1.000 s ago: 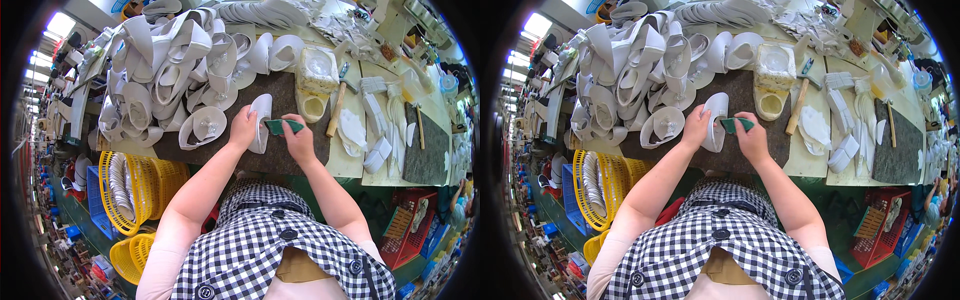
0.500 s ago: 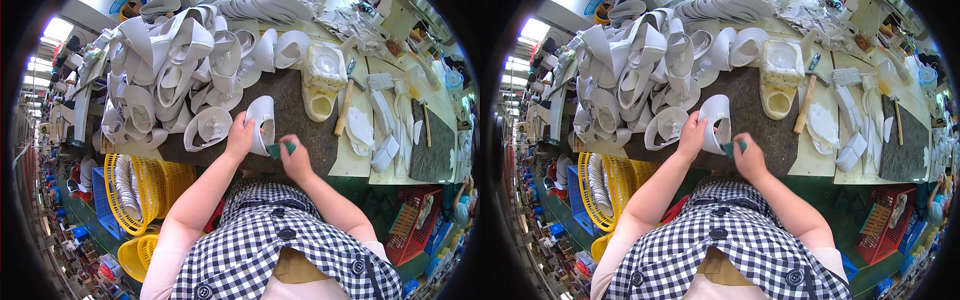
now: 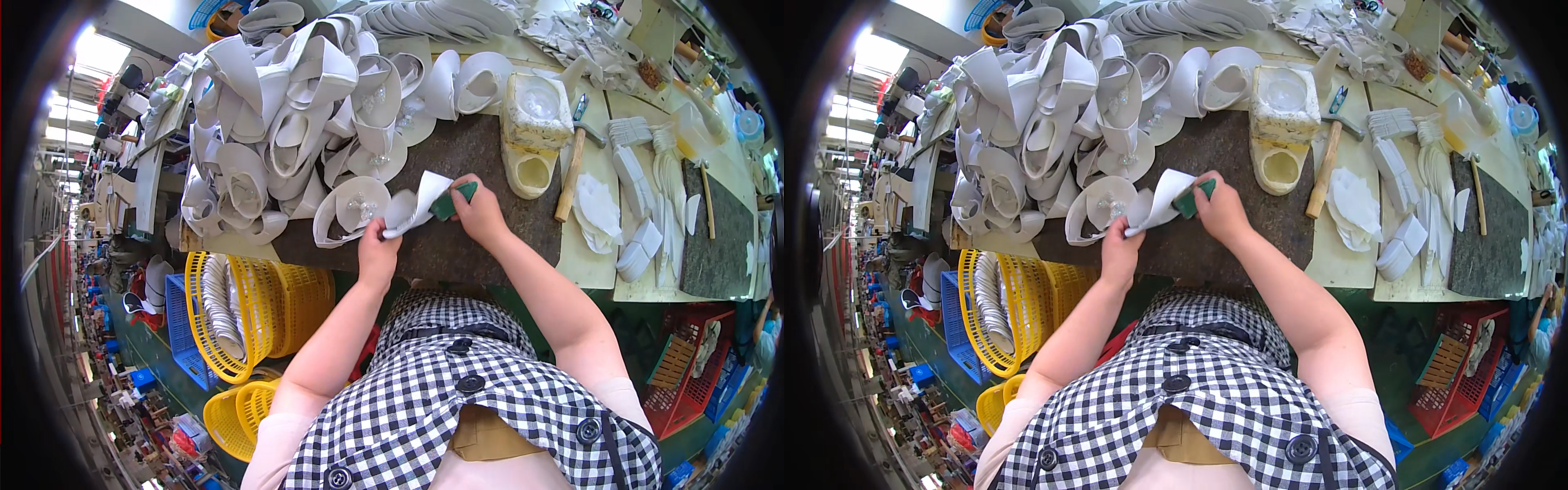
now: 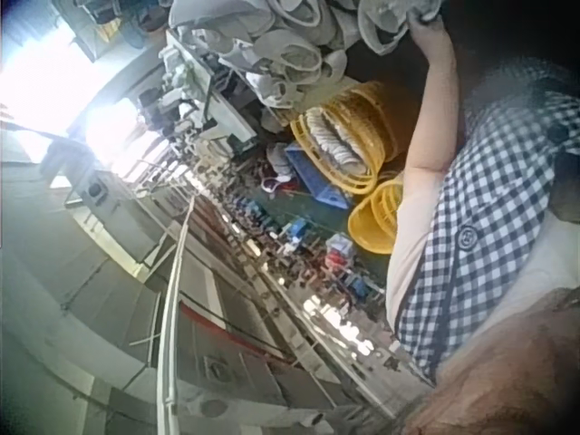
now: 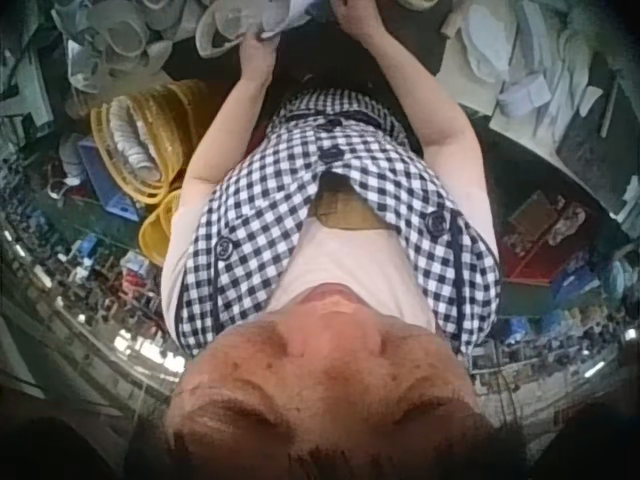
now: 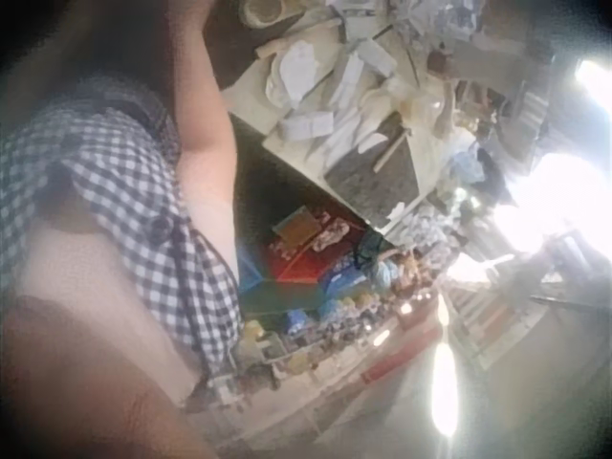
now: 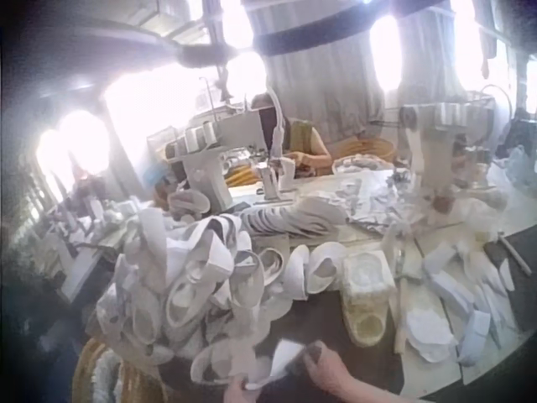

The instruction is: The person applies glue to white shoe components using a small brush, dipping into a glue dispenser, and places the pieces into a yellow basket. The person also carries a white plastic crate across the workspace before returning to glue more shoe parts.

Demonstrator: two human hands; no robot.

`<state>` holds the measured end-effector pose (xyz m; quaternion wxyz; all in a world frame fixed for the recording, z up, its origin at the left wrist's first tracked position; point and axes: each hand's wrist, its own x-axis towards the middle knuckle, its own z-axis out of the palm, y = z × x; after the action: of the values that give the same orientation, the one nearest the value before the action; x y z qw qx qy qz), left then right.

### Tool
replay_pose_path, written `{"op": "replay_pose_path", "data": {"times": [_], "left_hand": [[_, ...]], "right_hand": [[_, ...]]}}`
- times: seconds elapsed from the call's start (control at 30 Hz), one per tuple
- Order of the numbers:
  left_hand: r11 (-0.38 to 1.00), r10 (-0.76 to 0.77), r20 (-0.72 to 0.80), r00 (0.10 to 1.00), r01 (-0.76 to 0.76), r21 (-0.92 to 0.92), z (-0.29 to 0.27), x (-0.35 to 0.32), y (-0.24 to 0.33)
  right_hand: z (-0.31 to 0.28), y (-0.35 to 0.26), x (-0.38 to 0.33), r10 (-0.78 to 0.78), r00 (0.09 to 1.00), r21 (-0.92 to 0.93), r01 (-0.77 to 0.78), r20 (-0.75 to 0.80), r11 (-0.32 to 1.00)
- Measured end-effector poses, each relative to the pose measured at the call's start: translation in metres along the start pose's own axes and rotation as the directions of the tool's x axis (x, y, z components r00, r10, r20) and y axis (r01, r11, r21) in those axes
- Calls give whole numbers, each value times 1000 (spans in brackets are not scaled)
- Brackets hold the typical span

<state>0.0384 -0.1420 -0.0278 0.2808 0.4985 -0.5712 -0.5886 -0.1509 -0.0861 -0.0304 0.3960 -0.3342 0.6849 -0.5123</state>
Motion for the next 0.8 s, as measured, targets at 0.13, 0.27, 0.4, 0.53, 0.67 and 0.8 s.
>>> {"op": "replay_pose_path", "data": {"times": [0.13,0.27,0.4,0.53,0.67,0.8], "left_hand": [[989,-143,-124,982,146,18,0,-24,-30],[990,-134,-126,983,128,-51,3,-21,-32],[987,-69,-132,989,49,-153,0,-21,-38],[748,626,-8,780,-597,289,2,-20,-17],[511,589,326,740,-653,559,-10,-13,-20],[481,359,390,848,-526,701,-11,-35,-3]], "right_hand": [[15,6,-8,5,999,79,-2,-41,997],[19,-2,-11,16,994,66,-9,-105,998],[2,3,-18,154,988,260,-155,27,953],[-51,-5,-46,171,981,226,-148,-88,963],[-95,-4,-66,164,982,186,-144,-94,972],[-130,-20,-57,-140,898,-11,149,-418,989]]}}
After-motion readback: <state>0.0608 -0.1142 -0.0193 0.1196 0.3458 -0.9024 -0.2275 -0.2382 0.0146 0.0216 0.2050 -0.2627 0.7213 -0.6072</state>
